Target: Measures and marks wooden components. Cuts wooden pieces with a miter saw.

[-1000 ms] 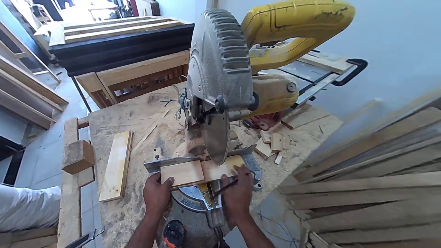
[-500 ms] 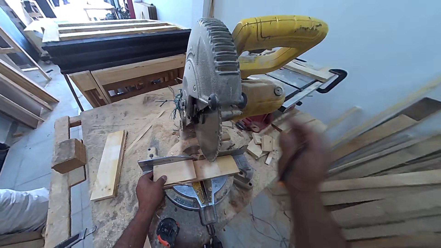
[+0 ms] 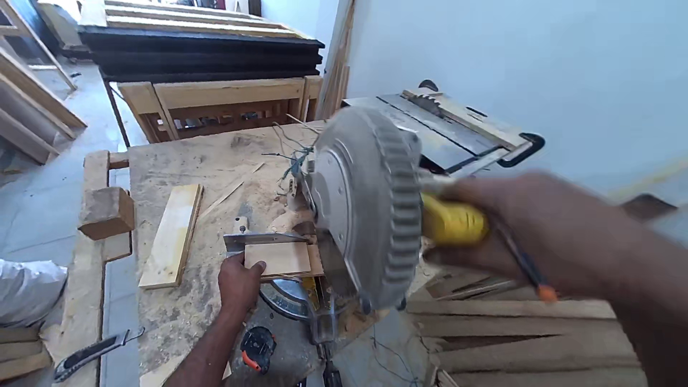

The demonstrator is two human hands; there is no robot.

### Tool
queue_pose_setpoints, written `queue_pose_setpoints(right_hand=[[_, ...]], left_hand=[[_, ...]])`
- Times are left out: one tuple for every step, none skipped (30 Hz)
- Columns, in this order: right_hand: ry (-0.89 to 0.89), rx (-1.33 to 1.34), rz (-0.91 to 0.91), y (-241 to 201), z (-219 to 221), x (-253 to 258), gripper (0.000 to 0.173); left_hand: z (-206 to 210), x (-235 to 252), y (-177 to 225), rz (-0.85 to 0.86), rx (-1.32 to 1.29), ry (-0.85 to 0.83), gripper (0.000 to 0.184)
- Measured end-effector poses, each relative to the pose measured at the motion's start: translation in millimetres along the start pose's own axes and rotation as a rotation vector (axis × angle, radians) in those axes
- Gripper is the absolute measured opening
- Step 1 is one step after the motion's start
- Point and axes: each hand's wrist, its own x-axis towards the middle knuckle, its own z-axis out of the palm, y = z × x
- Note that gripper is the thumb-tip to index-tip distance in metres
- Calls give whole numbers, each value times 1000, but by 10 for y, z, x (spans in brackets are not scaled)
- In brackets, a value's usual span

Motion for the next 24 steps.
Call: queue_pose_setpoints(right_hand=[[-24, 9, -17, -62, 176, -104, 55], [11, 1, -45, -100, 360, -202, 52], [113, -20, -87, -112, 540, -286, 44], [224, -46, -128, -114, 689, -345, 35], [305, -70, -150, -118, 790, -382, 29], [340, -87, -154, -124, 844, -408, 27], [359, -95, -155, -131, 872, -424, 27], [370, -101, -154, -134, 892, -432, 28], [380, -103, -155, -138, 911, -436, 28], [388, -105, -153, -141, 926, -439, 29], [395, -104, -155, -142, 941, -441, 29], [398, -105, -160, -139, 955, -447, 31], [399, -110, -165, -137, 968, -455, 32], [398, -113, -166, -137, 981, -464, 33], [395, -117, -165, -140, 992, -473, 34], [387, -120, -160, -149, 994, -481, 35], [377, -124, -154, -159, 992, -489, 34], [365, -125, -147, -171, 989, -497, 34], [352, -124, -142, -184, 984, -506, 33], [337, -120, -134, -200, 976, -517, 33], [320, -115, -125, -217, 968, -530, 33], [304, -107, -119, -227, 961, -543, 35], [295, -99, -118, -229, 960, -553, 36], [290, -93, -116, -233, 962, -559, 37]], left_hand=[[1, -4, 2, -4, -1, 2, 26], [2, -8, 7, -7, -2, 2, 28], [4, -17, 20, -7, -7, -2, 29], [6, -29, 31, -7, -8, -6, 31], [11, -40, 36, -1, -6, -3, 31], [19, -48, 39, 3, 0, -1, 32], [23, -55, 47, -1, 5, -3, 33], [26, -58, 53, -3, 8, -3, 34], [29, -56, 60, -2, 9, -1, 33], [33, -53, 68, -4, 11, -2, 33], [41, -49, 70, -5, 14, -3, 33], [50, -48, 68, -5, 16, -5, 34], [60, -51, 67, -4, 19, -6, 35], [70, -58, 72, -2, 24, -10, 36], [81, -68, 87, -4, 24, -11, 36], [100, -72, 100, -6, 19, -9, 36], [119, -74, 106, -7, 16, -4, 36], [140, -73, 102, -3, 13, 7, 36], [153, -72, 96, 3, 12, 10, 36], [155, -73, 93, 8, 10, 9, 35], [145, -76, 93, 11, 12, -1, 35], [132, -80, 95, 14, 11, -11, 35], [124, -83, 96, 12, 10, -17, 35], [122, -83, 96, 9, 11, -18, 36]])
